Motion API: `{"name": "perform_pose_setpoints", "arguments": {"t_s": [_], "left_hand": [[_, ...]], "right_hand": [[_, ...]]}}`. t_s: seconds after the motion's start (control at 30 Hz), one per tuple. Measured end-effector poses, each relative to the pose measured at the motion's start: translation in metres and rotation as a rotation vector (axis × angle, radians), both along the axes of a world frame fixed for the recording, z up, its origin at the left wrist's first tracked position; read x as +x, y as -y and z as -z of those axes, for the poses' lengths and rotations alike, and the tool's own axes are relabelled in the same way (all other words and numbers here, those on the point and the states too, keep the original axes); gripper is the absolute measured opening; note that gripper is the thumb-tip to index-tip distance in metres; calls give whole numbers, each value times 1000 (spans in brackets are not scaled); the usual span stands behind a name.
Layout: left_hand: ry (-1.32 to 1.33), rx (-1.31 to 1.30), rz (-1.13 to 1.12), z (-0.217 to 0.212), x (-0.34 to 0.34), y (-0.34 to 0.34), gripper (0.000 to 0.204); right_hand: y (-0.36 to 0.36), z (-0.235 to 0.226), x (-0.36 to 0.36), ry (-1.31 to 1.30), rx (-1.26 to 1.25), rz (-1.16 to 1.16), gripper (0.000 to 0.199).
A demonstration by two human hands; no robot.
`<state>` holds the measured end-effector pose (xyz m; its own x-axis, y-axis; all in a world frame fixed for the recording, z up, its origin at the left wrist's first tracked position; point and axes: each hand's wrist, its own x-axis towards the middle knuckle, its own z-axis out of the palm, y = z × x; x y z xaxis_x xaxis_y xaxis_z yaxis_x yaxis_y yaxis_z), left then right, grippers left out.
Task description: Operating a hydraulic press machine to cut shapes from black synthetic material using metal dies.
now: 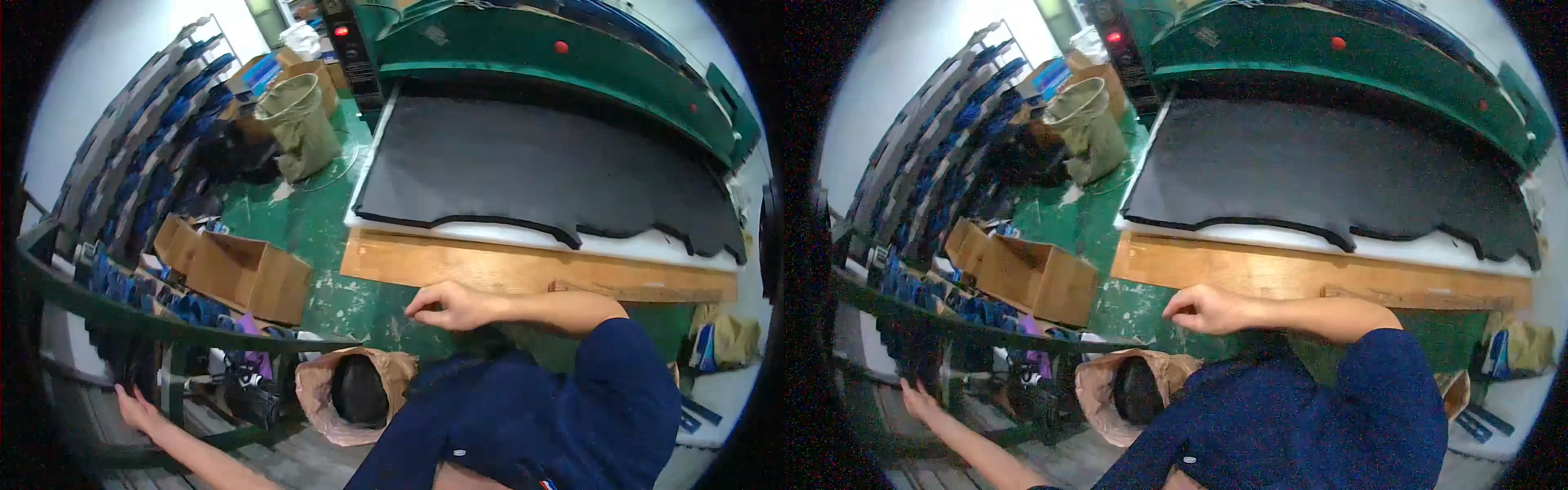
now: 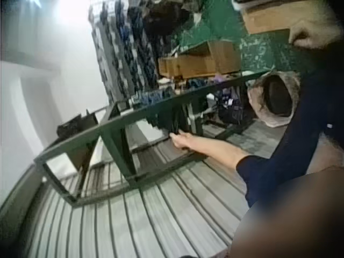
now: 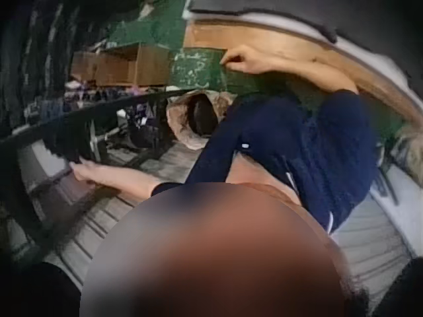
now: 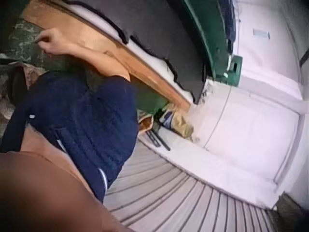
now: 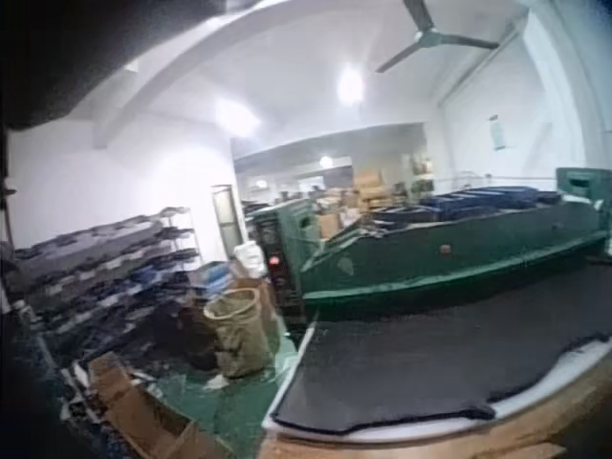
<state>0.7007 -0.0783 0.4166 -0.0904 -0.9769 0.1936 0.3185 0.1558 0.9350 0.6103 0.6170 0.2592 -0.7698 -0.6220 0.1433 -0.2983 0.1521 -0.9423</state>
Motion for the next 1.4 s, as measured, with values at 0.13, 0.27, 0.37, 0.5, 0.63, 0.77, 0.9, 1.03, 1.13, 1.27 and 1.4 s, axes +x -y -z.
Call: {"name": "perform_pose_setpoints", "arguments": {"t_s": [0.13, 0.27, 0.37, 0.5, 0.63, 0.77, 0.9, 1.03, 1.13, 1.27, 1.4], "left_hand": [[368, -133, -24, 7, -16, -8, 42], [914, -257, -226, -5, -15, -65, 40], [1078, -537, -430, -4, 9, -89, 45], [686, -475, -740, 3, -6, -153, 56], [483, -619, -402, 8, -27, -266, 40], [570, -844, -324, 52, -63, -245, 42], [518, -846, 474, 63, -133, -455, 34], [350, -1080, 1203, 48, -137, -780, 29], [101, -1393, 1566, 63, -122, -960, 35], [-125, -1593, 1750, 119, -128, -1088, 50], [283, -1946, 1690, 165, -120, -1136, 67]], "right_hand": [[-74, 3, 33, 171, 27, 324, 18], [-107, 7, 50, 97, 25, 407, 19], [-127, 9, 59, 92, 26, 369, 23], [-170, -10, 75, 85, 28, 280, 20], [-255, -13, 95, -50, 71, 312, 22], [-363, -21, 104, -426, 133, 572, 28], [-482, -23, 97, -606, 524, 977, 39], [-570, -15, 112, -354, 867, 1073, 48], [-619, 0, 126, -325, 1063, 1140, 50], [-588, -19, 94, -291, 1124, 995, 52], [-621, 6, 113, -269, 1077, 1052, 59]]}}
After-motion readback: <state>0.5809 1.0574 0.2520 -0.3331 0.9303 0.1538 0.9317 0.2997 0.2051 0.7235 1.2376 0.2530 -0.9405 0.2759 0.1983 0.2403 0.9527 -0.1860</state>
